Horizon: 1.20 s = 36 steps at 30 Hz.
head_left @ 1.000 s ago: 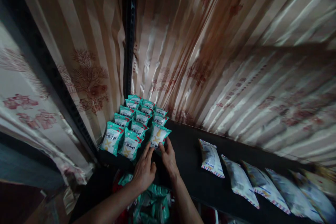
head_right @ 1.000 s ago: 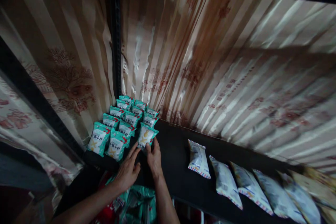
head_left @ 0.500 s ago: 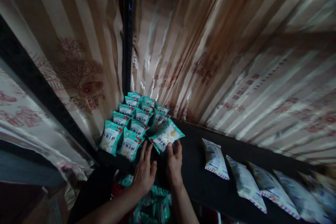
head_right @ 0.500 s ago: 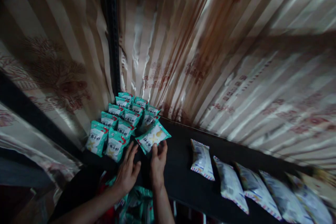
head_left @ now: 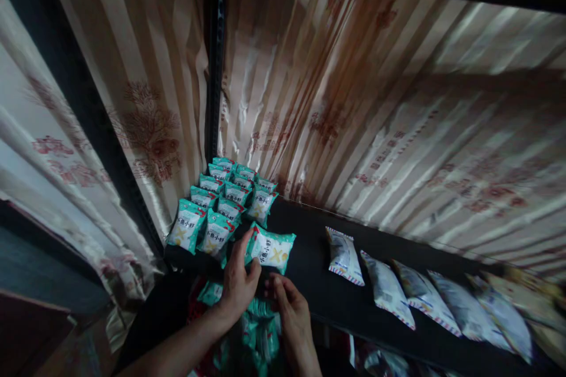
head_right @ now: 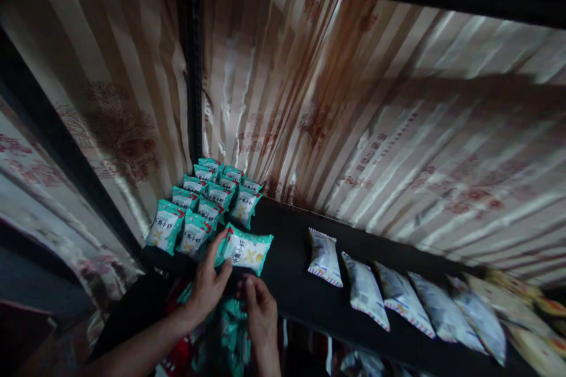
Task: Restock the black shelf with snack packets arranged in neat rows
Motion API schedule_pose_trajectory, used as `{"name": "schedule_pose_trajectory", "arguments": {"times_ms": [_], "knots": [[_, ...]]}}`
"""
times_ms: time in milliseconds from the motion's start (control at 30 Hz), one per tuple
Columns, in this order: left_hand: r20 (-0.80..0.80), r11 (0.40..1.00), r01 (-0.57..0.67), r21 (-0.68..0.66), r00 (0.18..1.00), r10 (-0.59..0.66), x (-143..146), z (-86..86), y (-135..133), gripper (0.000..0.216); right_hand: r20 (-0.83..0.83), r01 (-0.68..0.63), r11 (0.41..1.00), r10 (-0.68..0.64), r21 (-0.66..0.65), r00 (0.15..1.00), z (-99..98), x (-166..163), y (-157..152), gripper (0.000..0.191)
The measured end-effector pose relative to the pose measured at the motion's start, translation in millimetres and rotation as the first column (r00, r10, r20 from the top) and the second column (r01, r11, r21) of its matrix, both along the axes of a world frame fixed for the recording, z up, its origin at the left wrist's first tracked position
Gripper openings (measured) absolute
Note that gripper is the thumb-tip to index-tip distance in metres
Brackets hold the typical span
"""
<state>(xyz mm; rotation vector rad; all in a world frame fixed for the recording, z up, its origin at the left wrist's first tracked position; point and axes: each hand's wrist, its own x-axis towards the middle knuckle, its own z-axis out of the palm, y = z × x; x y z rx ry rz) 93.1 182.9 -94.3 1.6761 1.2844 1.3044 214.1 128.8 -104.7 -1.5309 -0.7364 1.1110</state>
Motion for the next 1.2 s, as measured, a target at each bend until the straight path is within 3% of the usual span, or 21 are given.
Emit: {"name": "schedule_pose_trajectory", "arguments": {"times_ms": [100, 200, 333, 467, 633, 767, 933, 1200], "knots": [[-0.150, 0.983, 0.161, 0.085, 0.978, -0.147, -14, 18.3, -4, 0.056, 0.334, 0.060, 0.983, -0.116, 0.172, 0.935, 14.1, 16, -11, 0.048], [-0.255, 0.942, 0.321, 0.100, 0.923, -0.288, -23, 32.4, -11, 0.061, 0.567, -0.096, 0.946, -0.102, 0.310, 0.817, 27.2, 25, -16, 0.041], [-0.274, 0.907, 0.412, 0.086, 0.885, -0.376, -28, 41.2, -15, 0.061, 0.597, -0.312, 0.922, 0.120, 0.229, 0.793, 29.9, 28, -17, 0.051], [-0.284, 0.933, 0.357, 0.055, 0.901, -0.328, -28, 39.4, -13, 0.059, 0.576, -0.215, 0.957, 0.065, 0.196, 0.815, 17.4, 28, -12, 0.053], [-0.296, 0.985, 0.151, 0.080, 0.947, -0.121, -20, 24.3, -18, 0.056, 0.466, 0.023, 0.980, -0.114, 0.197, 0.877, 2.3, 25, 14, 0.064], [-0.279, 0.972, 0.228, 0.048, 0.938, -0.206, -10, -0.8, -22, 0.056, 0.489, 0.147, 0.973, -0.217, 0.179, 0.845, -4.2, 19, 49, 0.072], [-0.309, 0.981, 0.166, -0.098, 0.932, -0.188, 1, -29.4, -3, 0.053, 0.535, 0.136, 0.967, -0.233, 0.214, 0.812, -15.3, 5, 96, 0.073], [-0.313, 0.985, 0.092, -0.148, 0.940, -0.135, 9, -46.7, 37, 0.052, 0.597, 0.076, 0.980, -0.172, 0.183, 0.783, -32.6, -9, 140, 0.070]]}}
